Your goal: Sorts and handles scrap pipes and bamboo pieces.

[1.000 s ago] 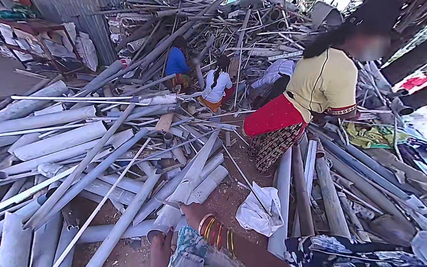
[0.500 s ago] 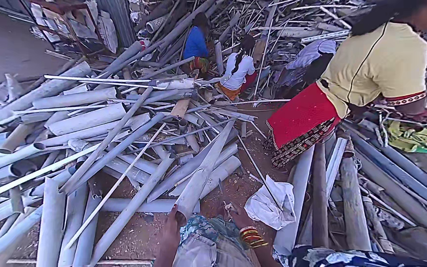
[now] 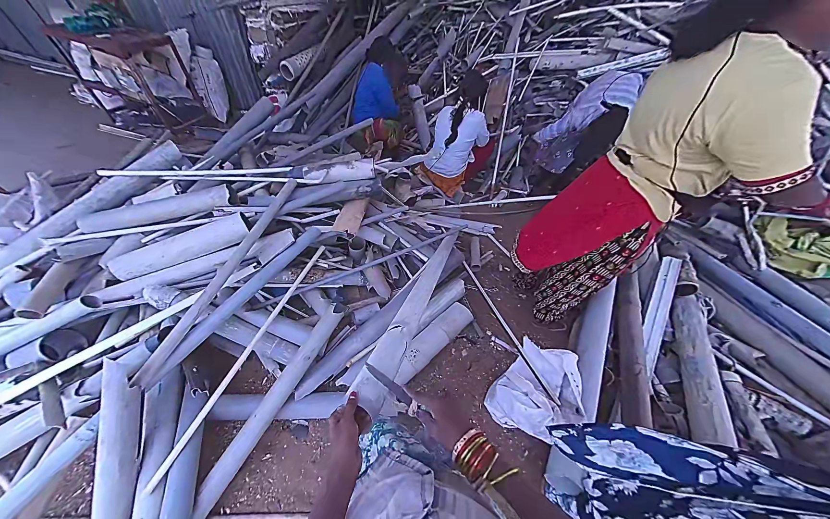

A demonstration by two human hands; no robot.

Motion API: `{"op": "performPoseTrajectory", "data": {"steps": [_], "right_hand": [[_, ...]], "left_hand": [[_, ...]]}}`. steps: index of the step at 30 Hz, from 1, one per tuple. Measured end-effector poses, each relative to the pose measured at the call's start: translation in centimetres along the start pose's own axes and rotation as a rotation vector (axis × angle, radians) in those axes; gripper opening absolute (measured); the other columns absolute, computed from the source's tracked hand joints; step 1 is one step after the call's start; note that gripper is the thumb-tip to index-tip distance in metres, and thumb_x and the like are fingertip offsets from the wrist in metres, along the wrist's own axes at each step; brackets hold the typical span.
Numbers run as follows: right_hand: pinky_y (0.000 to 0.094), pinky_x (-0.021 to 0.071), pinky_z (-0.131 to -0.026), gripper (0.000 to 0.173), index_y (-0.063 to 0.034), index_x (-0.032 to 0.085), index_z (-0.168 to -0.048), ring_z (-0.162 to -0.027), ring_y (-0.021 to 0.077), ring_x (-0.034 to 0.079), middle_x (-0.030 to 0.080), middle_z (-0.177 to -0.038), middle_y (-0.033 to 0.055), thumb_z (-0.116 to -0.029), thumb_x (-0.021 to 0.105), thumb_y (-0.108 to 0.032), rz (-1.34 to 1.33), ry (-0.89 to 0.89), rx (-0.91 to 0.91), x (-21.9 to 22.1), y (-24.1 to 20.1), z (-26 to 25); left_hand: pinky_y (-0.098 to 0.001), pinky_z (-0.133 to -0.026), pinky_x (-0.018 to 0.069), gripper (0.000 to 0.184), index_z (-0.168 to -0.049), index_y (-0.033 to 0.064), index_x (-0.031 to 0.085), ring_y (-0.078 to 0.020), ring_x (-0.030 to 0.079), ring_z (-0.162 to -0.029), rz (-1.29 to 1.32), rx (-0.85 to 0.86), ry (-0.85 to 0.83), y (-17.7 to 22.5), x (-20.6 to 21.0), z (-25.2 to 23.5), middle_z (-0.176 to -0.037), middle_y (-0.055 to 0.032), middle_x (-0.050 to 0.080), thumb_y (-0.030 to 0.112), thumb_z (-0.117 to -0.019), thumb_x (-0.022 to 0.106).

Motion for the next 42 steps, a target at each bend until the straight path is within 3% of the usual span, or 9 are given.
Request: {"op": "performPoseTrajectory", "data": {"steps": [2,5,8,15,23,28,33,38,42], "right_hand": [[0.0547,0.0419,-0.110,0.053,-0.0137,0.033,-0.161,-0.127,0.0433,0.059,0.058,-0.141,0.0275,-0.1091,0.044,-0.011,0.057,-0.027,0.064,-0.8,-0.1,-0.1],[0.0503,0.0493,-0.094,0.052,-0.0090,0.034,-0.160,-0.101,0.0406,0.066,0.064,-0.126,0.0304,-0.1096,0.044,-0.010,0.054,-0.157,-0.034,-0.4,-3.2,1.5],[0.0587,0.0440,-0.106,0.058,-0.0167,0.027,-0.164,-0.123,0.0461,0.061,0.060,-0.137,0.0296,-0.1088,0.043,-0.010,0.171,-0.092,0.107,-1.9,-1.4,-0.5],[0.0555,0.0402,-0.110,0.057,-0.0148,0.029,-0.163,-0.130,0.0438,0.057,0.055,-0.145,0.0273,-0.1085,0.043,-0.007,0.217,-0.153,0.014,-2.4,-4.2,-0.2],[0.0565,0.0433,-0.105,0.054,-0.0123,0.031,-0.162,-0.120,0.0447,0.062,0.060,-0.135,0.0300,-0.1089,0.042,-0.008,0.229,-0.171,0.013,-1.4,-4.4,-1.7],[0.0584,0.0393,-0.111,0.061,-0.0149,0.025,-0.164,-0.133,0.0460,0.054,0.054,-0.146,0.0289,-0.1068,0.045,-0.007,0.306,-0.031,0.232,-4.5,0.6,-6.1],[0.0488,0.0512,-0.090,0.051,-0.0059,0.036,-0.159,-0.094,0.0383,0.067,0.063,-0.125,0.0322,-0.1086,0.045,-0.007,0.115,-0.243,-0.112,-0.7,-4.3,-2.5],[0.0550,0.0390,-0.113,0.057,-0.0146,0.029,-0.163,-0.132,0.0433,0.056,0.056,-0.145,0.0265,-0.1075,0.043,-0.006,0.309,-0.011,0.206,-5.5,0.2,-8.1],[0.0410,0.0510,-0.078,0.050,-0.0064,0.038,-0.158,-0.080,0.0283,0.061,0.065,-0.113,0.0278,-0.1082,0.046,-0.007,0.100,-0.281,-0.109,-1.6,-4.6,-5.8]], "left_hand": [[-0.0253,-0.065,0.0505,0.024,-0.104,-0.0090,0.053,-0.0088,0.055,-0.064,-0.024,0.019,-0.004,-0.3,0.1,0.1,-0.074,-0.0061,0.053,0.014,-0.1075,0.048],[-0.0230,-0.064,0.0487,0.021,-0.092,-0.0052,0.051,-0.0061,0.053,-0.060,-0.068,0.081,-0.025,0.1,0.2,0.3,-0.068,-0.0020,0.050,0.010,-0.1064,0.048],[-0.0216,-0.064,0.0477,0.020,-0.088,-0.0058,0.051,-0.0052,0.052,-0.059,-0.141,0.156,-0.067,0.9,0.6,0.5,-0.067,-0.0013,0.048,0.006,-0.1049,0.050],[-0.0201,-0.062,0.0444,0.029,-0.074,0.0001,0.048,-0.0029,0.048,-0.055,-0.243,0.231,-0.126,1.6,1.0,0.5,-0.059,0.0036,0.043,0.003,-0.1026,0.051],[-0.0190,-0.059,0.0437,0.020,-0.083,-0.0025,0.049,-0.0022,0.046,-0.053,-0.221,0.191,-0.114,0.6,-0.2,-1.0,-0.060,0.0034,0.044,0.002,-0.1017,0.052],[-0.0233,-0.065,0.0455,0.017,-0.100,-0.0114,0.051,-0.0061,0.049,-0.061,-0.229,0.148,-0.093,0.1,-0.9,-1.8,-0.071,-0.0033,0.048,0.005,-0.1032,0.053],[-0.0262,-0.066,0.0423,0.018,-0.098,-0.0112,0.051,-0.0083,0.046,-0.063,-0.294,0.159,-0.082,0.5,-1.4,-2.7,-0.071,-0.0031,0.044,0.006,-0.1034,0.053],[-0.0374,-0.072,0.0448,0.026,-0.102,-0.0137,0.055,-0.0184,0.050,-0.071,-0.422,0.106,-0.086,0.0,-1.7,-2.9,-0.078,-0.0119,0.051,0.012,-0.1047,0.054],[-0.0408,-0.076,0.0455,0.028,-0.103,-0.0149,0.055,-0.0212,0.052,-0.075,-0.450,0.131,-0.096,0.7,-1.7,-3.0,-0.081,-0.0150,0.053,0.013,-0.1046,0.054]]}}
Point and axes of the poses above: each hand's wrist, its own z-axis away from the middle knuckle, its own x-axis out of the palm, y = z × x, the point moved 9 cm from there along -z, towards the middle knuckle
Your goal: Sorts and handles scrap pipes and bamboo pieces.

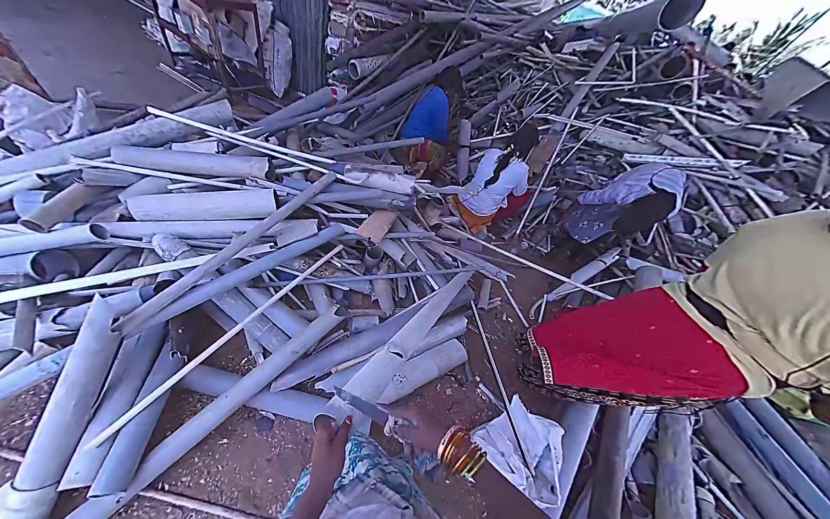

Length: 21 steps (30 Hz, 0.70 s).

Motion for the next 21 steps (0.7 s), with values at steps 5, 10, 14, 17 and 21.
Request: {"op": "performPoseTrajectory", "data": {"steps": [5,10,14,17,21], "right_hand": [[0.0508,0.0493,-0.098,0.053,-0.0134,0.035,-0.160,-0.108,0.0385,0.066,0.061,-0.134,0.0273,-0.1083,0.045,-0.007,0.076,0.201,0.238,-4.7,3.9,-3.0],[0.0434,0.0509,-0.082,0.053,-0.0126,0.034,-0.160,-0.082,0.0302,0.063,0.066,-0.114,0.0266,-0.1089,0.044,-0.009,0.061,0.091,0.126,-2.3,1.6,-2.3],[0.0431,0.0512,-0.083,0.052,-0.0101,0.036,-0.159,-0.085,0.0302,0.064,0.064,-0.121,0.0279,-0.1083,0.046,-0.007,-0.008,0.144,0.157,-3.2,3.1,-2.3],[0.0550,0.0418,-0.110,0.056,-0.0114,0.032,-0.162,-0.126,0.0430,0.060,0.055,-0.144,0.0286,-0.1072,0.045,-0.006,0.100,0.269,0.334,-5.4,5.5,-2.4],[0.0349,0.0505,-0.076,0.050,-0.0023,0.039,-0.156,-0.078,0.0210,0.059,0.064,-0.117,0.0257,-0.1062,0.047,-0.003,-0.059,0.010,-0.015,-1.8,0.2,1.2]], "left_hand": [[-0.0415,-0.075,0.0439,0.032,-0.090,-0.0144,0.057,-0.0223,0.050,-0.073,-0.061,0.019,-0.031,-0.1,0.4,0.1,-0.076,-0.0152,0.051,0.014,-0.1051,0.054],[-0.0359,-0.069,0.0436,0.031,-0.083,-0.0113,0.056,-0.0161,0.048,-0.066,-0.042,0.071,-0.032,-0.6,0.3,-0.2,-0.069,-0.0080,0.047,0.011,-0.1038,0.055],[-0.0388,-0.069,0.0431,0.035,-0.082,-0.0104,0.057,-0.0185,0.048,-0.066,-0.125,0.072,-0.071,-0.2,0.7,0.1,-0.068,-0.0092,0.047,0.016,-0.1049,0.054],[-0.0464,-0.077,0.0453,0.036,-0.091,-0.0141,0.060,-0.0270,0.054,-0.074,-0.220,0.075,-0.108,0.3,1.0,0.6,-0.076,-0.0180,0.055,0.018,-0.1051,0.054],[-0.0570,-0.083,0.0459,0.041,-0.093,-0.0172,0.063,-0.0399,0.061,-0.083,-0.354,0.122,-0.153,1.4,1.1,1.2,-0.083,-0.0282,0.062,0.020,-0.1054,0.053]]}}
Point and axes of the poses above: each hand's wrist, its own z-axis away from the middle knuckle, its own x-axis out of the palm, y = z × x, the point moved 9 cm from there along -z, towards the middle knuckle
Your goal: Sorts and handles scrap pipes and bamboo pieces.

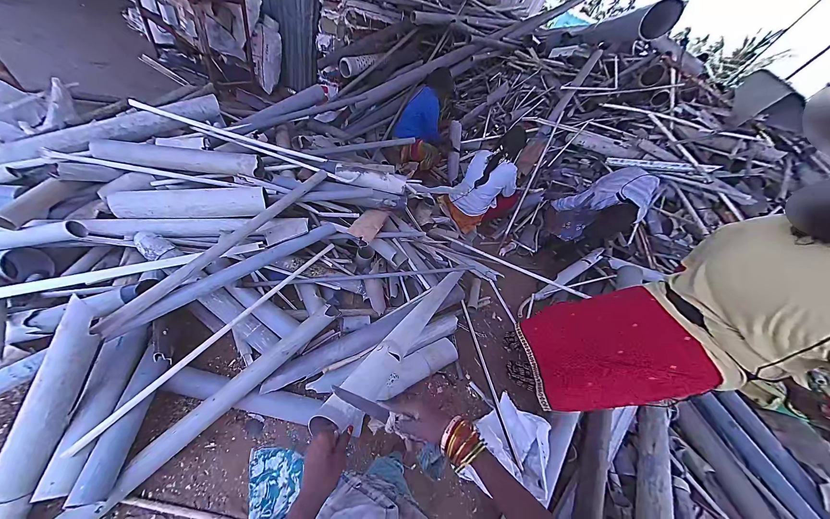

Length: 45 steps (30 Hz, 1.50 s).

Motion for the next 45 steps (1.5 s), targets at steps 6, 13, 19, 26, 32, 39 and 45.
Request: {"op": "performPoseTrajectory", "data": {"steps": [6,13,19,26,32,39,45], "right_hand": [[0.0432,0.0513,-0.082,0.053,-0.0119,0.031,-0.161,-0.083,0.0302,0.064,0.062,-0.121,0.0290,-0.1096,0.043,-0.008,0.007,0.222,0.233,-4.4,5.3,-2.0],[0.0389,0.0512,-0.078,0.051,-0.0067,0.037,-0.158,-0.081,0.0256,0.061,0.062,-0.124,0.0288,-0.1078,0.045,-0.004,-0.015,0.087,0.092,-2.5,2.1,-0.6],[0.0314,0.0486,-0.072,0.050,-0.0052,0.036,-0.158,-0.070,0.0165,0.055,0.064,-0.102,0.0203,-0.1085,0.043,-0.005,0.004,-0.010,0.034,-0.5,0.2,-0.2],[0.0419,0.0514,-0.082,0.052,-0.0109,0.034,-0.160,-0.083,0.0286,0.063,0.062,-0.123,0.0277,-0.1088,0.044,-0.007,0.037,0.180,0.267,-5.6,4.9,-1.7],[0.0326,0.0504,-0.072,0.050,-0.0072,0.035,-0.159,-0.071,0.0185,0.057,0.064,-0.109,0.0236,-0.1097,0.041,-0.006,0.018,-0.015,0.071,-1.8,0.0,1.4],[0.0426,0.0520,-0.082,0.051,-0.0108,0.033,-0.161,-0.082,0.0298,0.064,0.065,-0.116,0.0284,-0.1103,0.043,-0.010,0.089,0.067,0.141,-1.7,1.1,1.8],[0.0380,0.0512,-0.077,0.052,-0.0110,0.030,-0.162,-0.077,0.0250,0.061,0.063,-0.112,0.0258,-0.1106,0.041,-0.010,-0.006,0.161,0.252,-4.3,4.8,0.6]], "left_hand": [[-0.0578,-0.089,0.0473,0.041,-0.095,-0.0169,0.065,-0.0451,0.065,-0.092,-0.136,0.047,-0.031,1.4,0.3,0.6,-0.090,-0.0321,0.065,0.021,-0.1056,0.053],[-0.0588,-0.091,0.0475,0.039,-0.100,-0.0167,0.065,-0.0467,0.066,-0.096,-0.161,0.087,-0.038,1.7,0.5,0.7,-0.095,-0.0327,0.066,0.020,-0.1049,0.054],[-0.0583,-0.091,0.0477,0.037,-0.101,-0.0161,0.066,-0.0461,0.066,-0.095,-0.153,0.130,-0.031,1.4,0.6,0.7,-0.095,-0.0327,0.067,0.018,-0.1046,0.053],[-0.0587,-0.095,0.0475,0.033,-0.105,-0.0146,0.067,-0.0466,0.066,-0.101,-0.236,0.185,-0.055,2.0,1.5,1.3,-0.100,-0.0324,0.068,0.016,-0.1030,0.055],[-0.0594,-0.099,0.0461,0.033,-0.110,-0.0147,0.067,-0.0489,0.064,-0.110,-0.315,0.201,-0.089,3.1,1.6,1.7,-0.109,-0.0342,0.066,0.015,-0.1028,0.055],[-0.0596,-0.101,0.0456,0.034,-0.113,-0.0138,0.067,-0.0503,0.062,-0.114,-0.385,0.239,-0.089,3.6,1.9,2.3,-0.113,-0.0349,0.066,0.017,-0.1028,0.056],[-0.0563,-0.094,0.0518,0.025,-0.098,-0.0108,0.073,-0.0462,0.068,-0.105,-0.418,0.489,0.050,3.9,2.5,2.9,-0.100,-0.0292,0.071,0.012,-0.0964,0.063]]}}
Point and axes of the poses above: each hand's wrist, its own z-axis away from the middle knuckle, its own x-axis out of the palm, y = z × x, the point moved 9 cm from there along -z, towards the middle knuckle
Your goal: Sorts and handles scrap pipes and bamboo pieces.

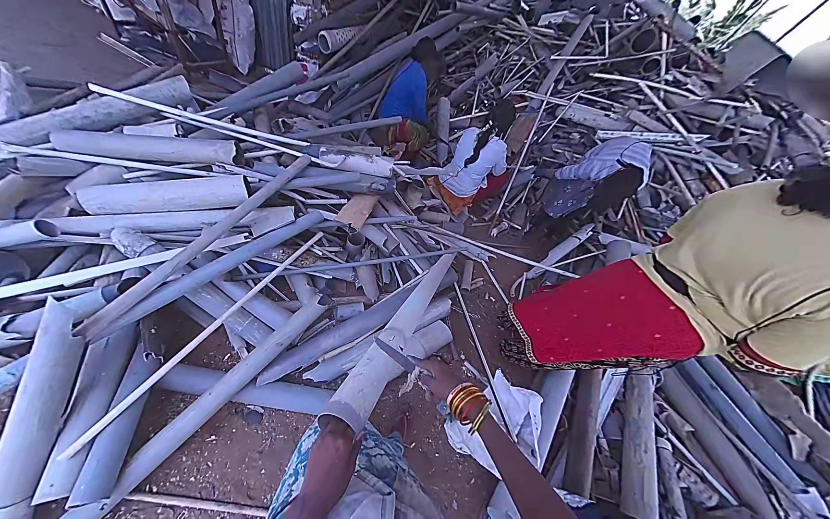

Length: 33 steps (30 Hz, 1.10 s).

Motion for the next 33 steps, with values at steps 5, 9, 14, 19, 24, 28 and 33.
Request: {"op": "performPoseTrajectory", "data": {"steps": [5,9,14,19,24,28,33], "right_hand": [[0.0357,0.0500,-0.071,0.050,-0.0062,0.035,-0.159,-0.070,0.0214,0.057,0.066,-0.101,0.0232,-0.1094,0.041,-0.007,0.036,-0.180,-0.223,3.7,-4.0,3.7],[0.0389,0.0515,-0.079,0.051,-0.0096,0.034,-0.160,-0.079,0.0257,0.062,0.064,-0.117,0.0264,-0.1097,0.041,-0.007,-0.012,0.040,0.014,-0.7,1.0,-0.3],[0.0408,0.0509,-0.080,0.051,-0.0078,0.033,-0.160,-0.080,0.0279,0.061,0.064,-0.116,0.0287,-0.1101,0.041,-0.008,0.090,-0.139,-0.150,2.2,-2.8,2.2],[0.0450,0.0515,-0.084,0.050,-0.0101,0.038,-0.159,-0.086,0.0326,0.064,0.064,-0.121,0.0289,-0.1090,0.043,-0.006,0.154,-0.126,-0.159,2.0,-3.6,1.2],[0.0561,0.0409,-0.110,0.054,-0.0133,0.031,-0.162,-0.128,0.0441,0.059,0.058,-0.141,0.0285,-0.1094,0.042,-0.009,0.190,0.022,-0.110,3.2,-2.7,0.4],[0.0599,0.0490,-0.097,0.049,-0.0109,0.043,-0.157,-0.103,0.0475,0.068,0.067,-0.120,0.0334,-0.1085,0.046,-0.010,0.037,-0.065,-0.483,10.3,-4.2,3.7],[0.0498,0.0497,-0.097,0.049,-0.0036,0.040,-0.157,-0.103,0.0388,0.067,0.063,-0.128,0.0317,-0.1085,0.044,-0.007,-0.229,0.122,-0.342,7.3,-0.5,0.1]], "left_hand": [[-0.0571,-0.094,0.0520,0.023,-0.096,-0.0108,0.073,-0.0462,0.068,-0.104,0.013,0.031,0.039,-0.2,-0.2,0.1,-0.099,-0.0286,0.071,0.010,-0.0954,0.064],[-0.0560,-0.098,0.0498,0.025,-0.101,-0.0104,0.073,-0.0466,0.066,-0.109,-0.010,-0.004,-0.032,-0.1,0.3,0.2,-0.104,-0.0291,0.071,0.012,-0.0967,0.063],[-0.0570,-0.097,0.0496,0.026,-0.101,-0.0122,0.072,-0.0480,0.065,-0.109,0.018,-0.068,-0.063,-0.7,0.2,0.2,-0.106,-0.0312,0.069,0.012,-0.0976,0.062],[-0.0619,-0.097,0.0475,0.030,-0.109,-0.0145,0.068,-0.0503,0.064,-0.110,0.136,-0.184,-0.145,-1.4,1.1,0.6,-0.110,-0.0347,0.066,0.012,-0.1010,0.057],[-0.0627,-0.098,0.0461,0.032,-0.110,-0.0157,0.067,-0.0510,0.064,-0.109,0.176,-0.197,-0.134,-1.5,1.0,0.8,-0.109,-0.0357,0.066,0.013,-0.1032,0.054],[-0.0667,-0.089,0.0481,0.031,-0.102,-0.0183,0.067,-0.0524,0.067,-0.095,0.286,-0.138,-0.031,-3.1,2.1,0.8,-0.094,-0.0363,0.067,0.010,-0.0988,0.055],[-0.0609,-0.091,0.0451,0.035,-0.100,-0.0185,0.065,-0.0453,0.064,-0.094,0.381,-0.278,-0.159,-2.8,2.2,0.3,-0.093,-0.0343,0.065,0.014,-0.1041,0.052]]}}
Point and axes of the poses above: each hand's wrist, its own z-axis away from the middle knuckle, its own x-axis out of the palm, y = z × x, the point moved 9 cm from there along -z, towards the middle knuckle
